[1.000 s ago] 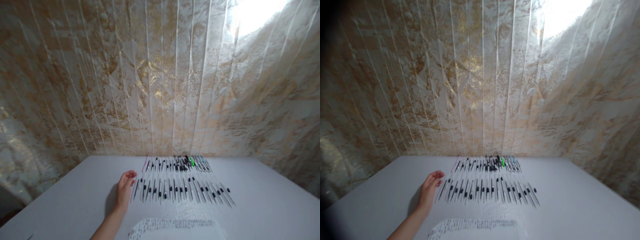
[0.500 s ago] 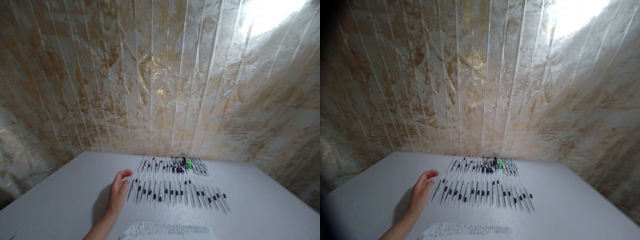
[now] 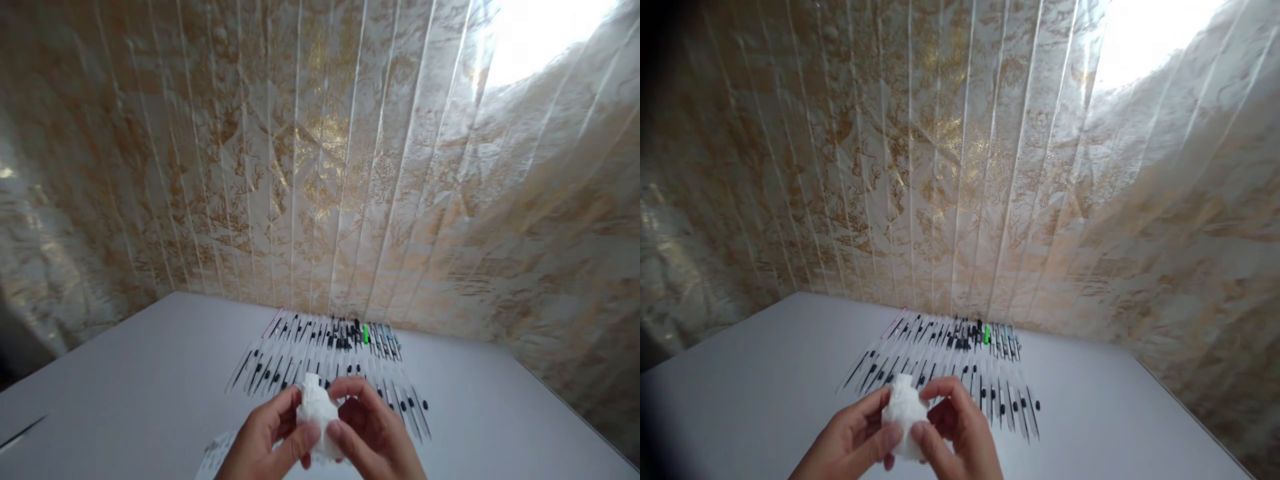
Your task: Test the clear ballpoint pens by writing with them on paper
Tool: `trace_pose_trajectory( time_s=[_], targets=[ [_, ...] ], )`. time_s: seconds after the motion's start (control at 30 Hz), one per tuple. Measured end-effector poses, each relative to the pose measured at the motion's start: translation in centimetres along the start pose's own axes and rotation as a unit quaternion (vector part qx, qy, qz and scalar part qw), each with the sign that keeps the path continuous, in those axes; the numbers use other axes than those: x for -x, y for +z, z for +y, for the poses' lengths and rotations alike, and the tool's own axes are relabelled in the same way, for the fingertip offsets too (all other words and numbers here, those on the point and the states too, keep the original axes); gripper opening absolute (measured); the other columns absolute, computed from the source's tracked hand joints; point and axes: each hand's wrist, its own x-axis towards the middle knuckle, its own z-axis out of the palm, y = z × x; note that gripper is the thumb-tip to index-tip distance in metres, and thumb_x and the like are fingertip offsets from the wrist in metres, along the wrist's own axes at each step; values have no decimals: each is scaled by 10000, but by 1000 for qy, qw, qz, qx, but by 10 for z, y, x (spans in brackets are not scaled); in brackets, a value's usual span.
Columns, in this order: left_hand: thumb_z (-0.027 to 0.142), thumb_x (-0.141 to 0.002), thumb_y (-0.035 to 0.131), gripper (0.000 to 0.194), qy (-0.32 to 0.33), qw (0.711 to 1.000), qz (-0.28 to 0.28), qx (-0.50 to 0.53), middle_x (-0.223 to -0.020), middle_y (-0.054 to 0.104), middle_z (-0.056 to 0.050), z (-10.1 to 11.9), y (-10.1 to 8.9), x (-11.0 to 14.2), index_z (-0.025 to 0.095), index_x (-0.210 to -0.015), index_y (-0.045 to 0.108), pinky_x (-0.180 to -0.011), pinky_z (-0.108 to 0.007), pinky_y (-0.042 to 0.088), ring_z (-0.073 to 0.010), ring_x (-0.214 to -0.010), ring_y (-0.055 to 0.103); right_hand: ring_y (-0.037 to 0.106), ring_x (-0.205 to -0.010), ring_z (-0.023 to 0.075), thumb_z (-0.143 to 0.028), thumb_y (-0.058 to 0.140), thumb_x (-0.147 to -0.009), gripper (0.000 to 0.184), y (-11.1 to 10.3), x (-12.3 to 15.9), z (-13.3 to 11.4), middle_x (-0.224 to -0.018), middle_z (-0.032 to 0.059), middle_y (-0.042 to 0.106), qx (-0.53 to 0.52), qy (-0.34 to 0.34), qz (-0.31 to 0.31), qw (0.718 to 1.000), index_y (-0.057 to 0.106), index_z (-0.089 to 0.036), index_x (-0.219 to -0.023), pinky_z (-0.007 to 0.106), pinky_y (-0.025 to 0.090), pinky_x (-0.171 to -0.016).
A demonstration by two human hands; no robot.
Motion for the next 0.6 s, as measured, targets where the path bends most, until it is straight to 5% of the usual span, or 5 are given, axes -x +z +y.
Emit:
trace_pose_trajectory(
  time_s=[0.1,0.2,0.47,0.6],
  targets=[
    [576,-697,777,453,-8,999,38,27,-830,643,-24,1,-3,-6,194,-907,654,-670,-268,421,-184,-778,577,607,-899,194,-385,691,-842,236,-3,-12,-3,-1043,74,599,133,-98,-34,986,642,-240,-1022,274,501,-716],
    [564,-652,816,455,-24,998,17,58,-792,602,-2,0,0,-9,186,-844,654,-700,-256,400,-164,-769,546,607,-825,171,-251,671,-846,71,-9,-9,-2,-914,47,631,224,-136,-19,965,647,-228,-909,232,477,-671],
    [644,-781,653,441,-79,996,-18,49,-726,526,11,-5,6,-2,208,-767,588,-686,-267,396,-158,-712,484,583,-635,139,-293,567,-875,183,-7,14,-26,-712,32,665,247,-13,-34,968,661,-185,-762,226,447,-606],
    [584,-817,651,388,-84,995,-15,43,-725,525,17,6,6,-2,204,-763,595,-702,-259,388,-151,-716,475,547,-637,133,-334,627,-849,202,-9,21,-27,-692,15,607,144,39,30,988,635,-180,-719,229,433,-596]
  ],
)
